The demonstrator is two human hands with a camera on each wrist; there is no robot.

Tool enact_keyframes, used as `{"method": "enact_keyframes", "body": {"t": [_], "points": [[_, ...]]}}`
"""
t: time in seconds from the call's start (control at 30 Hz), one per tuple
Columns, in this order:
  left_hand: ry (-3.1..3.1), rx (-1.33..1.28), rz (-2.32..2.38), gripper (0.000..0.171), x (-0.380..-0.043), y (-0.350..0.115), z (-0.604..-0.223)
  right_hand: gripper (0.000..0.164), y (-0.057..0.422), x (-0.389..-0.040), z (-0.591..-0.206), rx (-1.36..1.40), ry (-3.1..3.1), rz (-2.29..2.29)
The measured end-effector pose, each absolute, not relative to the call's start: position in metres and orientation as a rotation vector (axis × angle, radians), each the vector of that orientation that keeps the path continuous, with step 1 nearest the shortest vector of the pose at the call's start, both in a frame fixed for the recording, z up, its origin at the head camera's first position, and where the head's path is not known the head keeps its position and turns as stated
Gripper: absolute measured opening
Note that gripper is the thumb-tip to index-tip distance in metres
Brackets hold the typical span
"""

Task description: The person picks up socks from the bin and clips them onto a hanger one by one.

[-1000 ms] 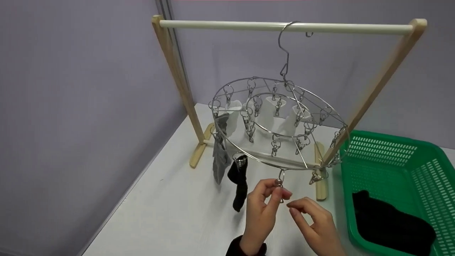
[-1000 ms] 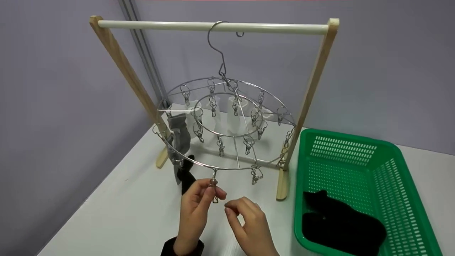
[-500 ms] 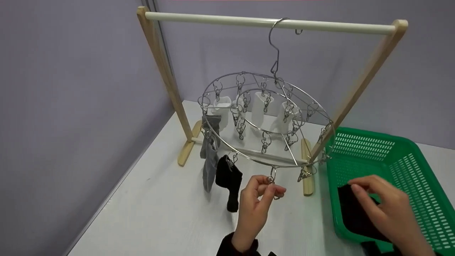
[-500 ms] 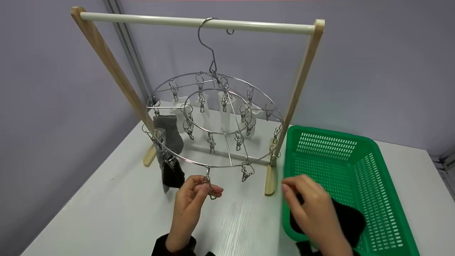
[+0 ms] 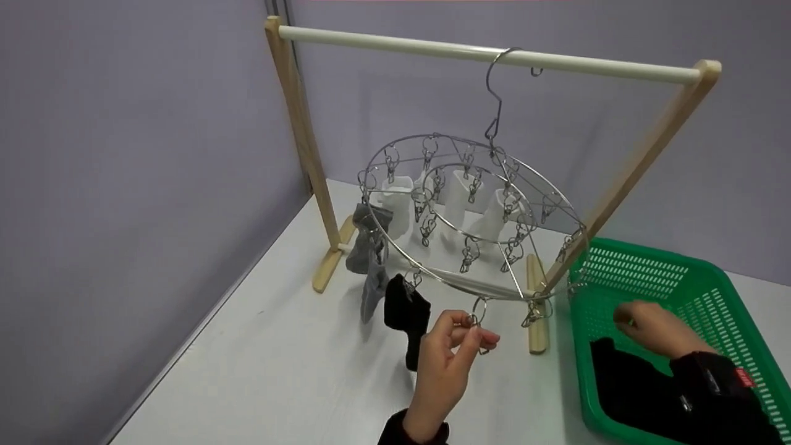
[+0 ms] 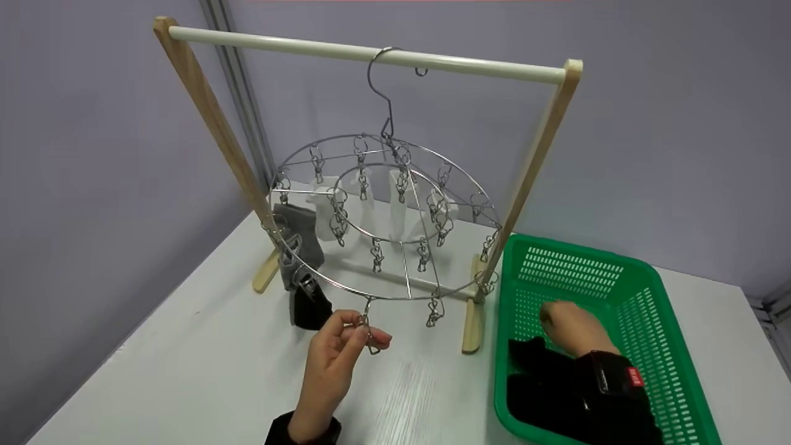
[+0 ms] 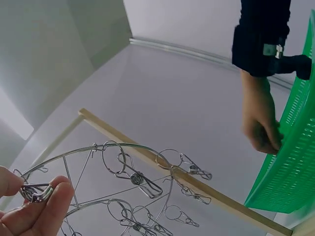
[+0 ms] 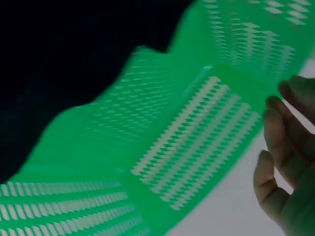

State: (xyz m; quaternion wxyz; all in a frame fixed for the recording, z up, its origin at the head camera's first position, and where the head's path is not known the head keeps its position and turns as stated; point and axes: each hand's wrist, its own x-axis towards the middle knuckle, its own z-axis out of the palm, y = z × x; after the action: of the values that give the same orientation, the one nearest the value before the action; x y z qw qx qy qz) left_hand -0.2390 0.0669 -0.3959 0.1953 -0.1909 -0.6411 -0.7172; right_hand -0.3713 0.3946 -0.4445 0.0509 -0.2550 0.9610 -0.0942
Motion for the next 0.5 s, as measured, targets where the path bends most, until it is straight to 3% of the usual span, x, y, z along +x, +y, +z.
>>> {"method": "enact_keyframes", "body": {"t": [0.33,0.5], "points": [[-1.828,-0.608,-1.899,0.004,-0.249,0.079,-0.413,0.02,0.427,-0.377,-0.482,-0.611,2.659,-0.298],[-1.803,-0.621,-1.888,0.004,-0.249,0.083,-0.405,0.018,0.437,-0.376,-0.483,-0.531,2.589,-0.275]]}}
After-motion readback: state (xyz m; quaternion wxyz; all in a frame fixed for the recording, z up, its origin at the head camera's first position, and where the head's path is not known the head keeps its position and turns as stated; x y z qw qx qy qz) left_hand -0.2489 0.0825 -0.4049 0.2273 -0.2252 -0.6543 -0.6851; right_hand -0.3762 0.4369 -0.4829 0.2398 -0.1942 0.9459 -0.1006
